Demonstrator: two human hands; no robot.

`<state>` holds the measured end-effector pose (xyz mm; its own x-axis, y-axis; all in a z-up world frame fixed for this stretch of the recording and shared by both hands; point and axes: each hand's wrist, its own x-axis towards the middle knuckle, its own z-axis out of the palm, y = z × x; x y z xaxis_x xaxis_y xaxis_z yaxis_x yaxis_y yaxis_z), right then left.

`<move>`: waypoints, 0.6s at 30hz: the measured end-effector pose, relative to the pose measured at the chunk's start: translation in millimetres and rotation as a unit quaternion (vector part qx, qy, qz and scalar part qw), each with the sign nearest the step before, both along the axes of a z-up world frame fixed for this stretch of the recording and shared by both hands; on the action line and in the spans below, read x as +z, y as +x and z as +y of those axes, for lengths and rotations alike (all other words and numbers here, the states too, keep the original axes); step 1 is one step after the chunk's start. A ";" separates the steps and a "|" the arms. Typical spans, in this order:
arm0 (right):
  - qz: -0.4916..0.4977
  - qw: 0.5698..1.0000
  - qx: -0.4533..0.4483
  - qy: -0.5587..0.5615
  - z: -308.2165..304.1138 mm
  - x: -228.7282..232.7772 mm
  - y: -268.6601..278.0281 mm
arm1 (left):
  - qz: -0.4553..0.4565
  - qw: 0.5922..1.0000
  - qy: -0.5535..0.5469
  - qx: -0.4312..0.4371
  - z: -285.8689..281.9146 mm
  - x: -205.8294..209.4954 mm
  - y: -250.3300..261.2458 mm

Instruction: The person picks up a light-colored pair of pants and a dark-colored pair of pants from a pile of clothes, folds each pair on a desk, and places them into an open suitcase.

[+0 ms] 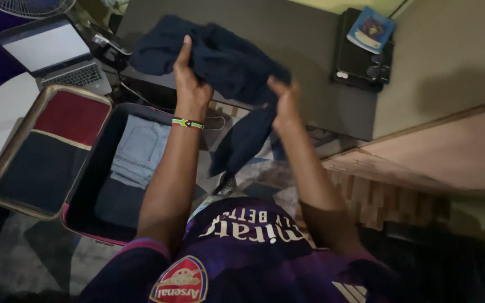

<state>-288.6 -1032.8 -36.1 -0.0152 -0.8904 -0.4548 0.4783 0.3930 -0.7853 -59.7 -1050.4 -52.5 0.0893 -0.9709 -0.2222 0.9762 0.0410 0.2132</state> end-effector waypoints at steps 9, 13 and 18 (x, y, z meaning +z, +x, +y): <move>0.242 0.892 0.062 -0.378 -128.1 6.2 10.9 | 0.050 0.996 0.069 -0.019 -37.1 -86.0 -29.5; 0.364 0.809 0.041 -0.460 -146.3 14.2 7.1 | 0.034 0.994 0.099 -0.004 -61.3 -90.1 -51.8; 0.508 0.758 0.116 -0.392 -161.7 24.9 -25.5 | -0.034 0.991 0.129 -0.006 -80.0 -99.8 -55.8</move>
<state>-314.1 -1194.5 -11.3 0.1949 -0.9132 0.3578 -0.5413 -0.4044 -0.7372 -115.5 -1130.4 -152.3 0.1004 -0.8837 -0.4572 0.9595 -0.0356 0.2794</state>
